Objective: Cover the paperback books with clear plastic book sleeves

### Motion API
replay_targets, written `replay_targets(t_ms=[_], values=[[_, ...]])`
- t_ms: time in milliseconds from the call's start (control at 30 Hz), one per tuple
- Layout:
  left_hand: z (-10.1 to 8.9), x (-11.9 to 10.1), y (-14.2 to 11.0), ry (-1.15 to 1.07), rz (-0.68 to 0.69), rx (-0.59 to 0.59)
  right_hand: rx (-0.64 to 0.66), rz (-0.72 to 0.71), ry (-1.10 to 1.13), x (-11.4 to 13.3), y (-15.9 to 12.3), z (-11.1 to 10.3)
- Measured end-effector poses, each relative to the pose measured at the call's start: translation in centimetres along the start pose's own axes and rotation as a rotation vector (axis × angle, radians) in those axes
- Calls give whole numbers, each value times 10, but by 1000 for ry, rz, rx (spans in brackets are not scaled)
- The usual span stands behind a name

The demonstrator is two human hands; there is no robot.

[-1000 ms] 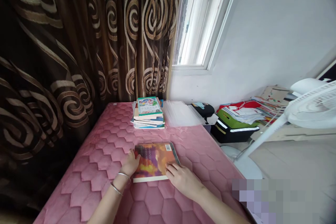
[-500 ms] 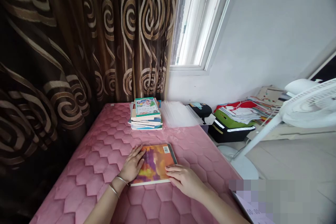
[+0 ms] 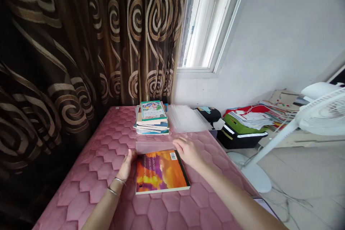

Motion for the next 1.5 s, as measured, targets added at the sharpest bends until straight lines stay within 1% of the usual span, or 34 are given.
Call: replay_targets(t_ms=[67, 133, 233, 333, 500, 567, 667, 733, 800, 867, 967, 1033, 1100, 1167, 1267, 1367, 1433, 1500], values=[[4, 3, 13, 36, 35, -36, 9, 54, -75, -5, 34, -1], [8, 7, 28, 69, 36, -66, 49, 119, -147, -8, 63, 3], [12, 13, 47, 120, -3, -120, 86, 203, -208, -14, 94, 13], [13, 17, 58, 165, -31, -172, 70, 251, -217, -21, 108, 26], [14, 20, 62, 215, -46, -222, 27, 307, -204, -28, 111, 38], [14, 20, 62, 231, -51, -233, -12, 327, -188, -30, 108, 39], [15, 20, 62, 257, -59, -243, -170, 342, -92, -32, 99, 36], [15, 19, 62, 272, -62, -241, -285, 293, 27, -33, 86, 33], [15, 18, 62, 286, -67, -236, -336, 209, 152, -33, 67, 32], [15, 15, 62, 302, -77, -227, -311, 144, 253, -31, 44, 33], [15, 11, 63, 333, -104, -207, -173, 115, 309, -26, 8, 40], [14, 9, 63, 358, -124, -194, -95, 121, 317, -25, -10, 45], [13, 7, 64, 385, -142, -193, -67, 149, 335, -28, -20, 49], [12, 7, 66, 410, -155, -201, -82, 211, 348, -34, -19, 50], [12, 8, 68, 431, -165, -231, -140, 264, 328, -42, 3, 47], [11, 6, 74, 432, -141, -306, -185, 200, 255, -42, 44, 41], [8, -1, 83, 424, -97, -370, -154, 179, 179, -39, 73, 37], [2, -14, 96, 417, -35, -407, -63, 216, 105, -36, 98, 37]])
Point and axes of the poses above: each hand's wrist, its own y-axis towards the middle knuckle, its own z-axis out of the palm, x = y × z, the point moved 1 cm from there along y, towards the middle knuckle, and after that the axes turned 3 degrees about x, right-handed, at the moved point
